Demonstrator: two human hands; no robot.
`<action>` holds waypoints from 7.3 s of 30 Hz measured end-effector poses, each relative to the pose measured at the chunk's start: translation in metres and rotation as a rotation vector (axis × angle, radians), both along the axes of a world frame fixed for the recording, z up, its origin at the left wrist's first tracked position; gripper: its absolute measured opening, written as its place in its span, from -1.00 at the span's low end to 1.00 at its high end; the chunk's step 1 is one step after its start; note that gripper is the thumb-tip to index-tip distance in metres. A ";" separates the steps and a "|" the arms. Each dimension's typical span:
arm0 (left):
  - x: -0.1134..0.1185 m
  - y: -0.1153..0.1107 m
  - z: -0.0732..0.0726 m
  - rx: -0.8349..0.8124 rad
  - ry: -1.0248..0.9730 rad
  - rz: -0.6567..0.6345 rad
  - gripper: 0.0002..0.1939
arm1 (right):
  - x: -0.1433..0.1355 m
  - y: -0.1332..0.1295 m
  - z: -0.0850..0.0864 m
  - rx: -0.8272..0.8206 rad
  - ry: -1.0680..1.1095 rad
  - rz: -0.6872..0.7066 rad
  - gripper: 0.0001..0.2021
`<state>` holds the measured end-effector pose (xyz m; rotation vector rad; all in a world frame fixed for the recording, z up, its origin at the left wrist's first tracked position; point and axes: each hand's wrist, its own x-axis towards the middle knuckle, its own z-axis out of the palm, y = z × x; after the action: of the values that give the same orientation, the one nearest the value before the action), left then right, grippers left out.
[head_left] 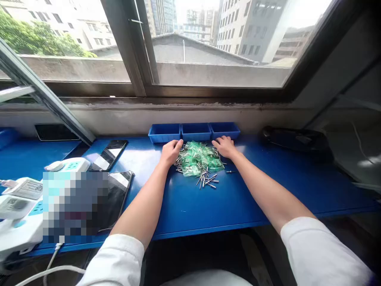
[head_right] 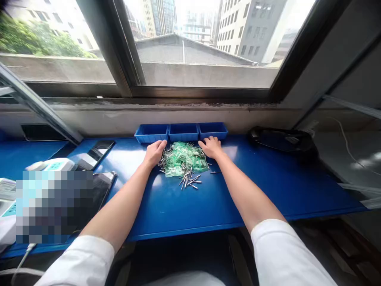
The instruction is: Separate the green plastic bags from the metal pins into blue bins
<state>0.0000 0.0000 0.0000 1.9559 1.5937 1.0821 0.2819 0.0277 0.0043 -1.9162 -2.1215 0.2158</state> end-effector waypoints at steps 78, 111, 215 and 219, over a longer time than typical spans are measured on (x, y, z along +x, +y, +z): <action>0.036 -0.032 0.010 0.314 -0.010 -0.172 -0.43 | -0.075 -0.051 0.017 0.319 1.037 0.264 -0.51; 0.038 -0.034 0.013 0.383 -0.171 -0.127 -0.83 | -0.071 -0.047 0.013 0.138 1.242 0.318 -0.64; 0.035 -0.035 0.014 0.575 -0.064 -0.071 -0.88 | -0.069 -0.055 0.010 0.686 0.599 0.307 -0.84; 0.036 -0.034 0.010 0.516 -0.134 -0.085 -0.65 | -0.071 -0.059 0.009 0.636 0.643 0.292 -0.76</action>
<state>0.0363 -0.0339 0.0098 2.1772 1.2304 1.6758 0.2113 -0.0309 0.0135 -1.0000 -1.7237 0.1567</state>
